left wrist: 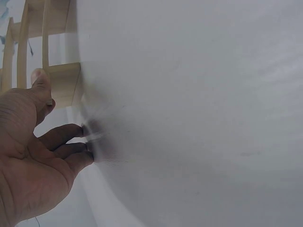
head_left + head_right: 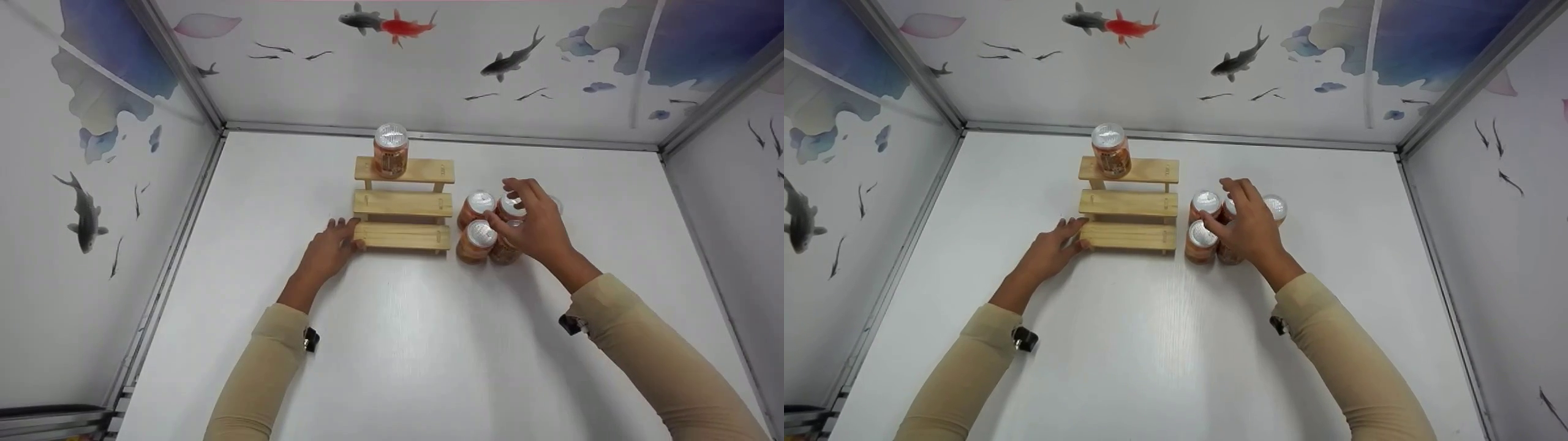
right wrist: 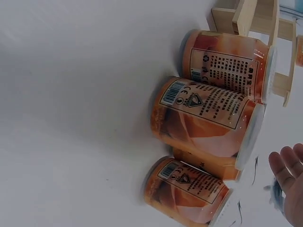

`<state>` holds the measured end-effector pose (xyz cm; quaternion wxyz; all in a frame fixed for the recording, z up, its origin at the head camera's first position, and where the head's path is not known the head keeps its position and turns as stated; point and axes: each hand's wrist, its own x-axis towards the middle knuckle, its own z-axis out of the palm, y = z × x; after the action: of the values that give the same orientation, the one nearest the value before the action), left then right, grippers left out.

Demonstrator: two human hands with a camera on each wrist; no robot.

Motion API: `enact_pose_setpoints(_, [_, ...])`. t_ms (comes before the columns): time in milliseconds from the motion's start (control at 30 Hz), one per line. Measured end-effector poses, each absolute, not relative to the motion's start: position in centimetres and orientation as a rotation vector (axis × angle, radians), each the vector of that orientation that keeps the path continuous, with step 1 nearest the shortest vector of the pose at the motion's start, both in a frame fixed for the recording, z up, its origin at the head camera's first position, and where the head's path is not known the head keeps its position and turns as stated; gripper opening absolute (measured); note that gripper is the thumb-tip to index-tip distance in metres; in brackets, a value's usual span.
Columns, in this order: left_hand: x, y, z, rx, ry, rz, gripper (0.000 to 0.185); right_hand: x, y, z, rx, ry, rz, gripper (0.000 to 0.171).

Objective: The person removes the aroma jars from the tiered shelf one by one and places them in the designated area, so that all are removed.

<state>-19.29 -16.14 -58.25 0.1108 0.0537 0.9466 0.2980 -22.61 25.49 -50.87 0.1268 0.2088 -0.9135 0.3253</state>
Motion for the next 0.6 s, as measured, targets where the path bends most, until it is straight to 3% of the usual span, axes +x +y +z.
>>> enact_pose_setpoints(200, [-19.4,-16.3,-58.6,0.163,2.782,0.873,0.068,-23.4,24.1,-50.1,0.626,-2.662,0.965,0.065])
enact_pose_setpoints(333, [-20.3,-17.2,-61.3,0.217,2.797,0.907,0.073,-23.8,23.0,-49.5,0.657,-2.656,0.989,0.066])
enact_pose_setpoints(600, [-19.2,-16.4,-58.5,0.155,2.762,0.948,0.065,-25.0,20.7,-48.7,0.701,-2.651,0.979,0.07])
